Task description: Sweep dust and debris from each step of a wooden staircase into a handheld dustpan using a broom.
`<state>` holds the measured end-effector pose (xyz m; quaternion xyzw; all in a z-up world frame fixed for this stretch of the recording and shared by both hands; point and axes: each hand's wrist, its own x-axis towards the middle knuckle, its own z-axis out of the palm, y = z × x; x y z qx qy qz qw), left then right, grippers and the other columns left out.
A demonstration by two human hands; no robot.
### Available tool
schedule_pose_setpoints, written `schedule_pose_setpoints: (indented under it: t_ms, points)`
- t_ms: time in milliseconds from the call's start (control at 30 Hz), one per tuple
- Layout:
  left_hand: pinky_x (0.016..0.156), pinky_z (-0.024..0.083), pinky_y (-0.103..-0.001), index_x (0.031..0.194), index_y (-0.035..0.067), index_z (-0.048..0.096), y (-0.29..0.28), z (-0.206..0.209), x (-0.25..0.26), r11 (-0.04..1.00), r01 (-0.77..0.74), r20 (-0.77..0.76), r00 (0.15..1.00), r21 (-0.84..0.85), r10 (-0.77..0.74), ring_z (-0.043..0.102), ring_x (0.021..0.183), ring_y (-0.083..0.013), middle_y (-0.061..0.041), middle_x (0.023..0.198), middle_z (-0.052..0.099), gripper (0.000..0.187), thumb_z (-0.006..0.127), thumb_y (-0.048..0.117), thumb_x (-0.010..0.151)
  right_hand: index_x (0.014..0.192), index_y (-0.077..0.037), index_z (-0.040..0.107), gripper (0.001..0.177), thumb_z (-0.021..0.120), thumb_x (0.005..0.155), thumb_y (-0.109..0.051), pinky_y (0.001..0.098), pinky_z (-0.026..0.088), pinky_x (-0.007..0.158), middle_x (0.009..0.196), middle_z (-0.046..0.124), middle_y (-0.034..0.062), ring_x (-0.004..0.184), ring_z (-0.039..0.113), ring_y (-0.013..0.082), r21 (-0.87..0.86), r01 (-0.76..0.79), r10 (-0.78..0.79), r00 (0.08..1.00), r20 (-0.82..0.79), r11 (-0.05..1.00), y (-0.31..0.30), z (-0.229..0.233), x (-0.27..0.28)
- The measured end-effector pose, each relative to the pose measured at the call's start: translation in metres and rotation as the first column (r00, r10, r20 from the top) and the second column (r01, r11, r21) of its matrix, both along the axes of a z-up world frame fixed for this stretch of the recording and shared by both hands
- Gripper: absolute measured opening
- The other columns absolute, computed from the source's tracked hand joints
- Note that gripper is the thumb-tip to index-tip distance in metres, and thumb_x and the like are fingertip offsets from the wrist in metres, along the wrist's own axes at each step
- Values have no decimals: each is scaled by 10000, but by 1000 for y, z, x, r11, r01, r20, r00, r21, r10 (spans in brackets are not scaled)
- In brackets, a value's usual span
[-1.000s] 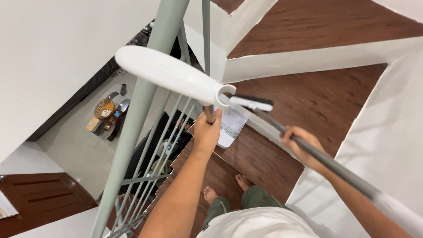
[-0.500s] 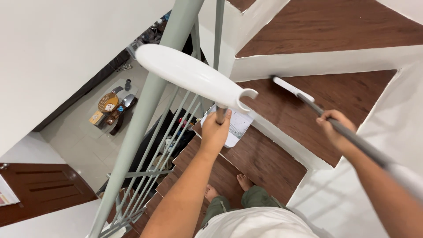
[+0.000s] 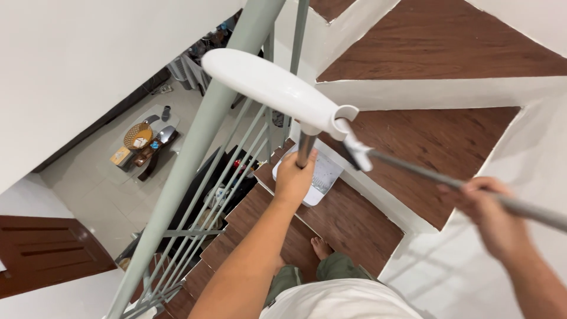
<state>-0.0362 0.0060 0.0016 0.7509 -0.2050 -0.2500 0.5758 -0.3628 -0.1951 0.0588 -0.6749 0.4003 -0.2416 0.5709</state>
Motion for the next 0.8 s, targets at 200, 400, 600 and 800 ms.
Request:
schedule_pose_setpoints:
  t_ms: [200,400,600,800]
  points:
    - [673,520,-371,804,-23,601,10,5,-3,1000,11,-81,997,2,-11,627,699,-203,-97,862,613,435,675,377,958,1131,34,521,153,544,1148,-116,389,574,976,1104,661,182,1052,710,260,-186,277,-288,957,-33,943,-73,-6,-40]
    - [675,516,-365,800,-16,607,15,11,-3,1000,21,-71,997,-12,-21,618,706,-184,-75,869,600,441,663,392,960,1147,34,629,352,677,1095,-311,336,493,660,932,642,101,792,605,179,-249,260,-322,911,-257,933,-136,-86,-7]
    - [710,504,-371,823,-13,627,8,2,-4,999,33,0,999,-9,-33,611,734,-206,-74,852,602,437,662,398,968,1127,-58,646,320,606,1021,-357,338,476,589,863,644,77,700,573,150,-19,179,-171,897,-409,984,21,-10,141]
    - [703,509,-383,843,-5,633,12,12,2,1000,6,-31,1000,21,-6,628,731,-230,-90,837,618,425,670,405,949,1100,-43,564,276,578,1033,-311,352,554,747,973,650,95,889,646,187,174,93,-58,979,-193,980,30,20,144]
